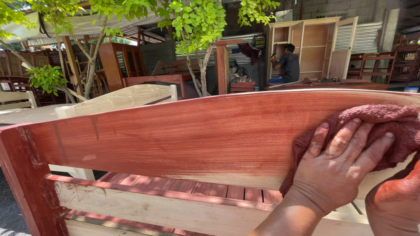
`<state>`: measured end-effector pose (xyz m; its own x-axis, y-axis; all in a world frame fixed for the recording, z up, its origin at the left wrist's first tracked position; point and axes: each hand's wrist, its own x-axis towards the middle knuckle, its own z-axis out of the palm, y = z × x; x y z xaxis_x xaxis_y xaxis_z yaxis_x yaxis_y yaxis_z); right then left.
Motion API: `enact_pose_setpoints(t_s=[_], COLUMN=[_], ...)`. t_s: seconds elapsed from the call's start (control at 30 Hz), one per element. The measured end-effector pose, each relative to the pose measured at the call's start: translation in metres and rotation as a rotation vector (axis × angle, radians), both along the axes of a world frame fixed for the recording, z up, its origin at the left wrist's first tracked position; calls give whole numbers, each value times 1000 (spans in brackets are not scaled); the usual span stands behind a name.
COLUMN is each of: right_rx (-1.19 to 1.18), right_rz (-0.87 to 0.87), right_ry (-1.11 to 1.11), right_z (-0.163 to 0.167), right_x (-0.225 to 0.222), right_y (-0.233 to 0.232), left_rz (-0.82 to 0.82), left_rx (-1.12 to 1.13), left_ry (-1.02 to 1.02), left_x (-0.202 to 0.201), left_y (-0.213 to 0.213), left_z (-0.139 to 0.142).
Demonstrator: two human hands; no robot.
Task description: The person dips a red cloth into a bowl of reddish wood stain and wipes the stain by hand onto unfinished wooden bed frames, coating the headboard panel, vertical posts, and side rails, moving around the frame to cover bare wood surfaces.
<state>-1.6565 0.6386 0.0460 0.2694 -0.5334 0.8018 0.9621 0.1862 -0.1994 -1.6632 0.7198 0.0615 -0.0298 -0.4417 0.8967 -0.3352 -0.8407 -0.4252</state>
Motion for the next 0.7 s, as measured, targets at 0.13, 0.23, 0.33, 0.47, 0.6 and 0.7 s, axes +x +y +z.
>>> enact_pose_setpoints(t_s=[0.13,0.23,0.33,0.47,0.6,0.7], right_rx=[-163,-343,-391,-406,-351,-370], right_rz=[-333,-751,-779,-817,-786,-860], right_ry=[65,-31,-90,-59,195,236], right_z=[-1,2,4,0,-7,-12], right_x=[-14,-11,-3,8,14,12], right_y=[22,59,100,143,166,174], left_rz=[-126,-206,-192,-131,-113,-63], left_rx=[-74,-105,-158,-249,-382,-490], left_ry=[97,137,162,159,127,77], left_x=[16,30,39,59,75,88], left_y=[72,136,210,320,437,511], left_z=[-22,-30,-34,-35,-43,-49])
